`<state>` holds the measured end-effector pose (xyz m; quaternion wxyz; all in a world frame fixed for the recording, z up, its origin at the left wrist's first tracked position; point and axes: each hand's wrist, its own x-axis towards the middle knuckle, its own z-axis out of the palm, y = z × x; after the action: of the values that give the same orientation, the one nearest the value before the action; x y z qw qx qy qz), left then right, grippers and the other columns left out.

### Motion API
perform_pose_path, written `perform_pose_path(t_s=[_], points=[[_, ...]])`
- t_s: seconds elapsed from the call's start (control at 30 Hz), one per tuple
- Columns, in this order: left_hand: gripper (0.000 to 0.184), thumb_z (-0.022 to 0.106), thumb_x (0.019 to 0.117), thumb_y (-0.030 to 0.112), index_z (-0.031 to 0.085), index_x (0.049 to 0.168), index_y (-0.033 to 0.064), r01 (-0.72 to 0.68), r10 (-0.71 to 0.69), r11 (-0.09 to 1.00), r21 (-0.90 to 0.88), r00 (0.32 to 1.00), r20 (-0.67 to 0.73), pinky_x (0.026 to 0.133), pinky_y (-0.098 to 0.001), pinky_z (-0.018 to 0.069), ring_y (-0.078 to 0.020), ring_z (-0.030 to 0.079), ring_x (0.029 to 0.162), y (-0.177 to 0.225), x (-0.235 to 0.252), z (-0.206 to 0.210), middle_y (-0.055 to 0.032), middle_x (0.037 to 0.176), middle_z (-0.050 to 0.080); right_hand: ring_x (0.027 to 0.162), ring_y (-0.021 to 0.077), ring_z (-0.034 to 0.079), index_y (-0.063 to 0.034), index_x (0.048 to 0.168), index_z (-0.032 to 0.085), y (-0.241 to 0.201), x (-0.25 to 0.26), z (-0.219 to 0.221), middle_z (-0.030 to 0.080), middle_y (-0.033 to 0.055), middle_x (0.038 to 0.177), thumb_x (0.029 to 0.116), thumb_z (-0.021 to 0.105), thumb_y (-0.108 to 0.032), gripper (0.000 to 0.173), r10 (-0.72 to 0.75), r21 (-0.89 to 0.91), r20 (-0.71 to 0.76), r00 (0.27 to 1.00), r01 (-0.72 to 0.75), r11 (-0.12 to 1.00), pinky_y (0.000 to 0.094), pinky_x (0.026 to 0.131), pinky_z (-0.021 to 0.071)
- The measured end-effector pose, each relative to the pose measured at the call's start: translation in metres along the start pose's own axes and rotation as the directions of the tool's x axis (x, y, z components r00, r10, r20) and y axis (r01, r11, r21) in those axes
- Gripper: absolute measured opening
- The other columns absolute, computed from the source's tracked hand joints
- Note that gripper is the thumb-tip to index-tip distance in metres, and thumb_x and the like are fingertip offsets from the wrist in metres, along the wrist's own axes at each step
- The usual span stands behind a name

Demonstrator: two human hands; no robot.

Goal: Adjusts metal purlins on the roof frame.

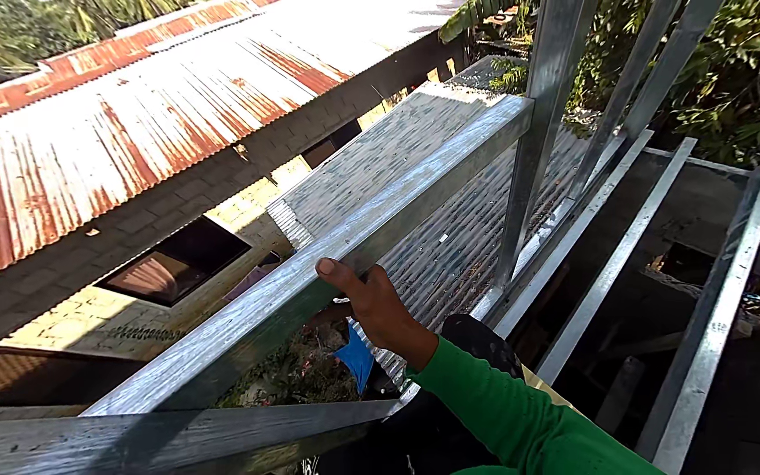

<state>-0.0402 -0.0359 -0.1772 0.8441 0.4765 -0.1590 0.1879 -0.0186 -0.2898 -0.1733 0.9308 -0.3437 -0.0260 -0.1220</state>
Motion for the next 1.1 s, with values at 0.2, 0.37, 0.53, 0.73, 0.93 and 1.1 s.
perform_pose_path(t_s=[0.2,0.37,0.53,0.73,0.93,1.1], points=[[0.027,0.048,0.1053,0.020,0.064,0.115,0.0014,0.054,-0.057,0.994,-0.096,0.998,-0.026,0.099,-0.0404,0.0566,-0.0236,0.070,0.111,-0.003,0.000,0.000,-0.0156,0.109,0.073,0.084,0.0291,0.075,-0.0030,0.125,0.060,0.003,0.001,-0.003,0.070,0.0184,0.105,0.1029,0.064,-0.028,0.034,0.012,-0.021,0.022,1.000,-0.012,1.000,0.0459,0.074,0.0658],[0.039,0.056,0.1010,0.046,0.071,0.116,0.0133,0.112,-0.107,0.983,-0.146,0.994,0.036,0.091,-0.0389,0.0611,-0.0174,0.072,0.106,-0.005,0.012,-0.022,-0.0073,0.108,0.076,0.084,0.0279,0.075,-0.0057,0.124,0.061,0.001,0.003,-0.009,0.071,0.0156,0.105,0.1011,0.065,-0.033,0.035,0.024,-0.009,0.026,0.999,-0.024,1.000,0.0463,0.074,0.0658],[0.056,0.022,0.1085,0.055,0.061,0.117,0.0163,0.084,-0.099,0.991,-0.106,0.985,-0.142,0.084,-0.0377,0.0631,-0.0138,0.072,0.100,-0.007,0.013,-0.004,-0.0022,0.103,0.075,0.084,0.0245,0.074,-0.0143,0.123,0.061,0.009,-0.006,-0.025,0.071,0.0097,0.105,0.0953,0.067,-0.054,0.049,0.012,-0.124,0.040,0.999,-0.007,0.992,0.0454,0.073,0.0655],[0.057,0.022,0.1074,0.058,0.067,0.111,0.0234,0.122,-0.144,0.984,-0.133,0.975,-0.170,0.078,-0.0373,0.0641,-0.0124,0.073,0.093,-0.006,0.017,-0.002,-0.0003,0.099,0.075,0.087,0.0295,0.075,-0.0130,0.128,0.056,0.029,-0.008,-0.026,0.070,0.0112,0.113,0.0937,0.066,-0.057,0.057,-0.001,-0.142,0.048,0.999,0.008,0.990,0.0478,0.069,0.0666],[0.044,0.041,0.1039,0.060,0.067,0.117,0.0272,0.105,-0.128,0.988,-0.114,0.967,-0.219,0.079,-0.0373,0.0635,-0.0115,0.072,0.097,-0.003,0.019,0.003,0.0019,0.105,0.074,0.086,0.0200,0.074,-0.0202,0.120,0.061,0.020,0.007,-0.017,0.072,0.0010,0.104,0.0982,0.056,-0.061,0.047,-0.030,-0.178,0.028,0.999,0.035,0.983,0.0452,0.069,0.0662],[0.076,0.033,0.0912,0.084,0.059,0.136,0.0281,0.087,-0.164,0.964,-0.252,0.938,-0.304,0.086,-0.0451,0.0611,-0.0178,0.070,0.109,0.004,0.025,0.007,-0.0022,0.122,0.071,0.088,0.0215,0.075,-0.0181,0.120,0.056,0.018,0.018,-0.016,0.073,0.0025,0.103,0.0873,0.071,-0.062,0.057,-0.009,-0.135,0.042,0.999,0.014,0.991,0.0452,0.070,0.0654]])
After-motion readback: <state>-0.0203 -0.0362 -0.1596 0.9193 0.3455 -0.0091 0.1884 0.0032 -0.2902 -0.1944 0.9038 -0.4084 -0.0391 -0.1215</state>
